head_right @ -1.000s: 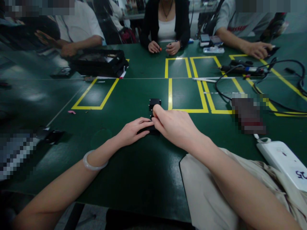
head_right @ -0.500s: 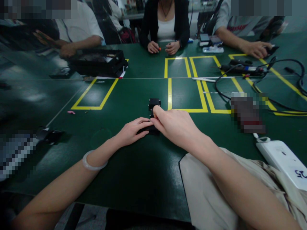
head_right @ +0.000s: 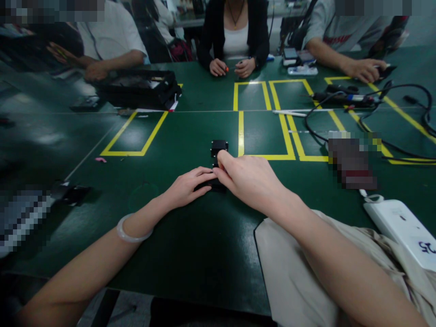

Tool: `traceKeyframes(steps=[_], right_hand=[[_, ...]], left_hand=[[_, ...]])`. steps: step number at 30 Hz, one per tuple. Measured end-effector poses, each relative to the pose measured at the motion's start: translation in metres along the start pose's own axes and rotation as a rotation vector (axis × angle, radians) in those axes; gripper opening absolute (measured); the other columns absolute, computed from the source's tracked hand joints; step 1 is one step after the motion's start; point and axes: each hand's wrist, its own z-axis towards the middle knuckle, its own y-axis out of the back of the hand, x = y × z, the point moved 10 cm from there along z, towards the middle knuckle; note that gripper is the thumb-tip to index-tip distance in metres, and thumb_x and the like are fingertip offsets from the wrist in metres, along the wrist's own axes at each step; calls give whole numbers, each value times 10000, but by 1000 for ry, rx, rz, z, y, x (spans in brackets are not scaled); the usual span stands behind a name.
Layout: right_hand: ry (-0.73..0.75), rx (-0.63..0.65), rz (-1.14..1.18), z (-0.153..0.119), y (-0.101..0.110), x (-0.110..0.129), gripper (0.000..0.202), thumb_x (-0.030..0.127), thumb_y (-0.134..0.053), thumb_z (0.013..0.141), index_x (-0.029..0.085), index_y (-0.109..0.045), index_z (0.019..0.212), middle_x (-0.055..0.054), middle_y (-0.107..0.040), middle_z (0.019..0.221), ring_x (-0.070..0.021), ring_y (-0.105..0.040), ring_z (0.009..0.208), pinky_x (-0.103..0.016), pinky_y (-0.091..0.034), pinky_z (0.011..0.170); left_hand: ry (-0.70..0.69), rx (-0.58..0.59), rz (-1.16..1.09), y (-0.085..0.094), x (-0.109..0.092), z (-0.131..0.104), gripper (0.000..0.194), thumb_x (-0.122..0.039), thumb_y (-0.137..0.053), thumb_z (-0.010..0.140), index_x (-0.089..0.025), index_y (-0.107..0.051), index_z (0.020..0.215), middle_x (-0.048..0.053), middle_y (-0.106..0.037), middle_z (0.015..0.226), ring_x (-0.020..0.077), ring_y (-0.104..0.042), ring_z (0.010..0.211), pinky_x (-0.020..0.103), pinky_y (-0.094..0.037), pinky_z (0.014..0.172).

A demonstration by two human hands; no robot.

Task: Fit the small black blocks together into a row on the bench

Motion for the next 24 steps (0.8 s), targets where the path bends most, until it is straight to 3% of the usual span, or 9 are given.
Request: traceKeyframes(steps=[10, 15, 21, 24], right_hand=[[-2, -29, 5, 0, 1, -1, 188, 296, -362, 948, 190, -484, 1045, 0, -616, 705, -140, -539, 563, -249, -236, 503], [0, -10, -18, 0, 0, -1, 227, 368, -355, 960, 201, -509, 974, -3, -611, 683, -150, -549, 576, -253, -223, 507], [14, -21, 5, -1, 1, 1, 201, 297, -356, 948, 193, -486, 1061, -6, -627, 718, -142, -549, 574, -249, -232, 506], [10, -11, 8, -1, 1, 1, 206, 337, -365, 954, 197, -500, 1022, -5, -629, 714, -145, -555, 586, -249, -231, 512]], left_hand=[[9, 7, -5, -1, 0, 0, 488, -247, -473, 949, -324, -390, 1424, 65, -502, 1312, 213, -531, 1154, 348, -490, 924], [12, 10, 2, -2, 1, 0, 492, -248, -478, 946, -325, -389, 1423, 65, -497, 1320, 215, -533, 1149, 353, -490, 923], [12, 4, 7, -1, 0, 0, 495, -240, -480, 943, -332, -390, 1421, 63, -501, 1317, 215, -541, 1135, 346, -500, 897], [1, -8, 0, 0, 0, -1, 488, -244, -480, 944, -327, -396, 1418, 65, -505, 1312, 215, -543, 1134, 351, -499, 907]])
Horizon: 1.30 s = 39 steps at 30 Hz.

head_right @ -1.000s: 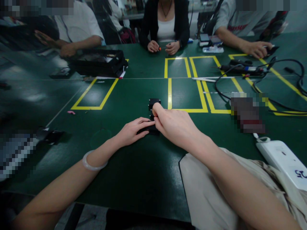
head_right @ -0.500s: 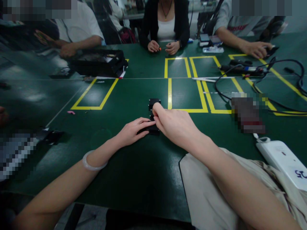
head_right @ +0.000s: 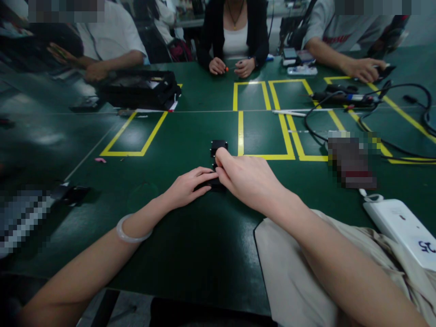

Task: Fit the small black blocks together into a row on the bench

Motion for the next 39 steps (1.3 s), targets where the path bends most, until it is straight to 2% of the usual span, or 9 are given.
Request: traceKeyframes(steps=[4, 10, 15, 22, 29, 35, 39], right_hand=[[4, 15, -52, 0, -2, 0, 251, 390, -360, 964, 202, -523, 936, -2, -614, 667, -153, -552, 573, -255, -211, 511], [19, -18, -6, 0, 0, 2, 207, 320, -349, 964, 195, -501, 1031, 1, -623, 712, -141, -550, 580, -251, -227, 511], [20, 7, -34, 0, -2, 2, 280, 413, -347, 969, 201, -527, 940, -7, -621, 683, -145, -546, 575, -255, -221, 521], [12, -23, -2, 0, 1, 1, 184, 299, -365, 954, 193, -495, 1029, 3, -620, 707, -136, -548, 574, -246, -239, 507], [6, 8, -57, 0, -1, 0, 268, 399, -347, 967, 202, -528, 951, -1, -614, 666, -154, -552, 572, -258, -216, 510], [9, -22, -19, 0, 0, 1, 194, 314, -369, 959, 194, -499, 1036, 4, -626, 712, -143, -559, 581, -249, -234, 504], [23, -21, -23, 0, 0, 2, 188, 311, -362, 955, 198, -505, 1005, 7, -621, 703, -144, -557, 581, -254, -228, 504]], left_hand=[[7, 16, 9, -2, 1, 0, 479, -255, -470, 953, -325, -392, 1420, 65, -502, 1317, 217, -537, 1144, 357, -496, 915], [1, 10, 10, -2, 0, 1, 469, -259, -461, 957, -320, -398, 1417, 69, -503, 1316, 217, -530, 1155, 366, -488, 936], [-13, -6, -2, -1, -1, 0, 461, -260, -451, 961, -317, -398, 1416, 71, -507, 1309, 219, -526, 1165, 370, -486, 944], [-4, 11, -19, -3, -1, 1, 465, -251, -459, 959, -310, -397, 1416, 74, -499, 1314, 220, -522, 1160, 373, -485, 941], [-8, 20, -12, -4, -3, 0, 459, -257, -447, 965, -304, -393, 1418, 76, -492, 1325, 224, -513, 1177, 381, -479, 956], [-18, 11, -10, -4, -5, 1, 478, -258, -452, 962, -307, -375, 1432, 76, -493, 1325, 225, -513, 1177, 388, -476, 967], [-24, 7, -2, -5, -4, 1, 480, -256, -452, 962, -304, -374, 1433, 78, -491, 1329, 227, -509, 1182, 393, -472, 975]])
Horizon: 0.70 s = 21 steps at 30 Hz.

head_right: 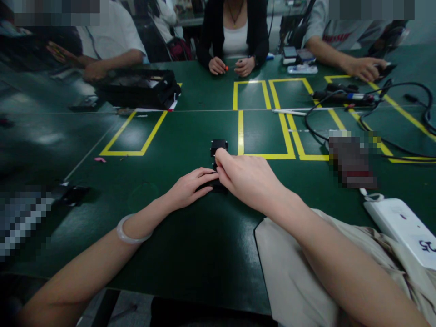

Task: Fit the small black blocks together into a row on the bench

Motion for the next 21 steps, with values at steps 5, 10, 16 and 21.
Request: traceKeyframes(steps=[5, 10, 16, 21], right_hand=[[-6, 14, -59, 0, -1, -1, 255, 388, -351, 967, 203, -525, 947, 6, -603, 649, -157, -548, 559, -262, -203, 500], [-16, -1, -34, 1, 0, -2, 211, 346, -365, 966, 198, -510, 1008, 6, -621, 693, -151, -555, 568, -255, -220, 496], [6, -6, 25, 0, 2, 0, 163, 293, -371, 950, 197, -490, 1006, 12, -617, 713, -143, -564, 592, -248, -248, 508], [-15, 26, -44, 0, -1, -2, 250, 400, -364, 964, 204, -520, 945, 6, -607, 657, -164, -564, 571, -256, -215, 504]], left_hand=[[-6, -6, -7, 0, 0, -1, 460, -272, -439, 970, -304, -385, 1426, 79, -491, 1334, 226, -511, 1181, 393, -476, 968], [3, -2, -6, 0, 0, 0, 472, -263, -448, 965, -303, -381, 1431, 79, -489, 1335, 226, -514, 1175, 392, -479, 963], [6, -3, -4, 0, 0, 0, 478, -256, -453, 963, -301, -378, 1433, 77, -492, 1329, 224, -513, 1174, 388, -477, 967], [-1, -1, 1, -1, 0, 0, 465, -271, -450, 965, -299, -387, 1425, 81, -489, 1334, 230, -515, 1182, 398, -481, 966]])
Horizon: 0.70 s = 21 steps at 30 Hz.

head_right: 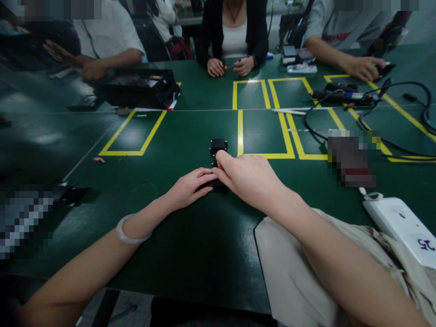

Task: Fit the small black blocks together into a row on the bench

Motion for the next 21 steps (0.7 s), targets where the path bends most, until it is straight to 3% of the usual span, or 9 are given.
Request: traceKeyframes(steps=[9, 16, 21], right_hand=[[15, -45, 53, -1, 3, 2, 158, 275, -389, 941, 184, -483, 1029, 4, -629, 727, -144, -564, 580, -251, -255, 506], [-3, 4, 7, 0, 1, 1, 225, 382, -366, 964, 204, -504, 959, 7, -606, 668, -157, -557, 570, -256, -230, 503], [8, -32, 10, 0, 2, 0, 185, 309, -361, 955, 193, -487, 1024, 6, -611, 684, -147, -547, 551, -251, -235, 493]], left_hand=[[3, 10, -7, 0, -2, 1, 466, -276, -450, 966, -296, -389, 1427, 84, -497, 1323, 228, -515, 1179, 394, -479, 966], [-10, 3, -13, -1, -1, 0, 467, -267, -449, 967, -298, -384, 1429, 80, -496, 1333, 227, -507, 1195, 396, -470, 980], [-1, 13, -9, 0, -1, 0, 468, -272, -442, 971, -300, -377, 1434, 83, -493, 1335, 226, -506, 1197, 399, -472, 976]])
